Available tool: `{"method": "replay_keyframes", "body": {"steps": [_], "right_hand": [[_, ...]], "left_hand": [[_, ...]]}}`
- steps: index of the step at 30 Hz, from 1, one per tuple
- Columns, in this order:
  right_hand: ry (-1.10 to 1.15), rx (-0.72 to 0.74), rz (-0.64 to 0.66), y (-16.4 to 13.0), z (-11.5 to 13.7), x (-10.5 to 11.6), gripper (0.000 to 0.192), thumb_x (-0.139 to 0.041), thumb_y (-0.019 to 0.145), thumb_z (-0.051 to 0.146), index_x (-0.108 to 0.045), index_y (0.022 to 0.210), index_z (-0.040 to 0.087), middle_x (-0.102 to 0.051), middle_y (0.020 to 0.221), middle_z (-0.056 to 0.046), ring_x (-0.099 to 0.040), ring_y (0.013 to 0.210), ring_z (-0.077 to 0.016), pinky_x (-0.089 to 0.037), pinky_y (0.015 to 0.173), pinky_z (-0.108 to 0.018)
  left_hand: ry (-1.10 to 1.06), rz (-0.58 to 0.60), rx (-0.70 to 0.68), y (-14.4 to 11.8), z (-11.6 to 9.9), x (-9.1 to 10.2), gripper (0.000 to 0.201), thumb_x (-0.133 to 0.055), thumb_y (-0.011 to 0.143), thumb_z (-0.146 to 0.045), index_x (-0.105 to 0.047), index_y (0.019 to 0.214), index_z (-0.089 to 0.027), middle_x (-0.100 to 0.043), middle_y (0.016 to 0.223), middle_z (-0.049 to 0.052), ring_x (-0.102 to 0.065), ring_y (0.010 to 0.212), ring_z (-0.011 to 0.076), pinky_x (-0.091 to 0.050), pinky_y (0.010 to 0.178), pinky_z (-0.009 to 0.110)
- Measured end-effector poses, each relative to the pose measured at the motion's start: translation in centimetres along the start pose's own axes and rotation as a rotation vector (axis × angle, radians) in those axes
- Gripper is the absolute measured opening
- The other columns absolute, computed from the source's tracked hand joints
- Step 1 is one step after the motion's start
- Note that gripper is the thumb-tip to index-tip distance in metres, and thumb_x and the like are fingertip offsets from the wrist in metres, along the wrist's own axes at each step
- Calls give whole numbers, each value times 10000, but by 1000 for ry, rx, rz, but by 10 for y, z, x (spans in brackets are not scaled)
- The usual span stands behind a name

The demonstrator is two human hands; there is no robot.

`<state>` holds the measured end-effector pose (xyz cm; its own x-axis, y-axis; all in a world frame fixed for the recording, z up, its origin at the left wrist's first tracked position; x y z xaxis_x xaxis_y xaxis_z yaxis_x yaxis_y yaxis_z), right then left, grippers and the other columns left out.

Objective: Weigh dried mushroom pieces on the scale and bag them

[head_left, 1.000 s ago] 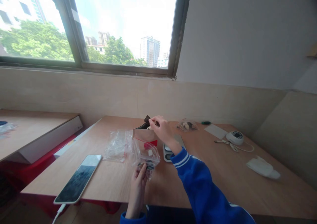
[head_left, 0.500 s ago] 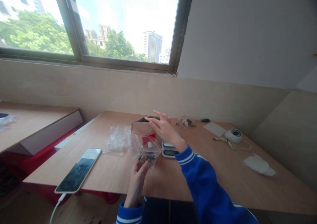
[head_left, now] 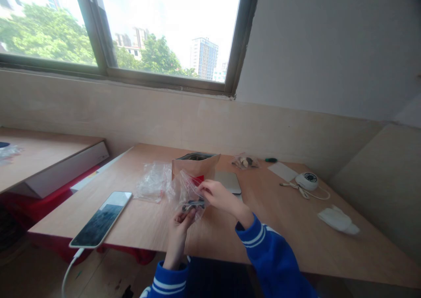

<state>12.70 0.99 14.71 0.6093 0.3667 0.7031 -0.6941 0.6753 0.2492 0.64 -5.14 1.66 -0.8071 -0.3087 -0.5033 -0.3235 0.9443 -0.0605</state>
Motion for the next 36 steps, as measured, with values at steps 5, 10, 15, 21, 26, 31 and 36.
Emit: {"method": "replay_keyframes", "body": {"steps": [5,10,15,21,26,31,36], "right_hand": [[32,-24,129,-4,-14,-10,192,-637,753,157,-645,943,181,-623,885,-21,-555,702,-134,-439,625,-226],[44,-127,69,-10,-19,-11,120,-585,744,84,-648,821,150,-645,788,-20,-572,690,-142,-433,621,-227],[138,-158,69,-17,-22,-6,108,-570,749,102,-662,731,155,-673,735,-13,-610,681,-155,-453,634,-239],[251,-118,-84,-25,-15,12,83,-585,809,234,-642,819,175,-657,824,-27,-621,759,-151,-483,699,-263],[275,7,-59,-28,-7,-2,33,-593,795,181,-622,809,175,-638,890,-22,-600,822,-148,-463,724,-249],[341,-55,-12,-33,-9,-21,58,-562,808,190,-608,834,166,-651,803,-10,-605,728,-147,-452,658,-243],[384,-96,-188,-37,-15,-18,92,-532,804,180,-608,856,174,-655,827,-13,-616,773,-152,-459,701,-254]], "left_hand": [[5,-41,3,-3,-1,1,336,-790,574,-331,-701,832,-134,-722,821,75,-657,796,210,-512,761,316],[-32,-27,15,-9,-4,-4,355,-768,618,-322,-676,910,-142,-712,884,75,-652,810,193,-515,743,294],[-83,12,68,-13,-10,-9,386,-761,626,-360,-655,933,-151,-690,963,83,-656,857,223,-535,752,338],[10,28,15,-12,-16,-9,301,-705,694,-381,-659,879,-147,-679,881,54,-635,822,180,-522,720,280],[62,60,-16,-12,-12,-12,273,-706,694,-372,-658,840,-147,-664,805,30,-620,765,152,-499,678,240],[-29,22,5,-16,-9,-20,321,-757,626,-375,-649,832,-154,-650,750,7,-610,699,127,-489,649,224],[-163,-52,39,-19,-12,-22,306,-777,594,-350,-623,780,-162,-657,770,0,-617,724,118,-487,677,218]]}}
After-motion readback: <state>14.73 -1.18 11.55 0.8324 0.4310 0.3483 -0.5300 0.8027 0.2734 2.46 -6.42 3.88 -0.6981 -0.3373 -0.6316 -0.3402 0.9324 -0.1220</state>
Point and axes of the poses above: each hand's wrist, its own y-axis towards the middle knuckle, its own x-axis out of the back of the hand, z = x × y, the point moved 3 cm from there along y, towards the middle knuckle
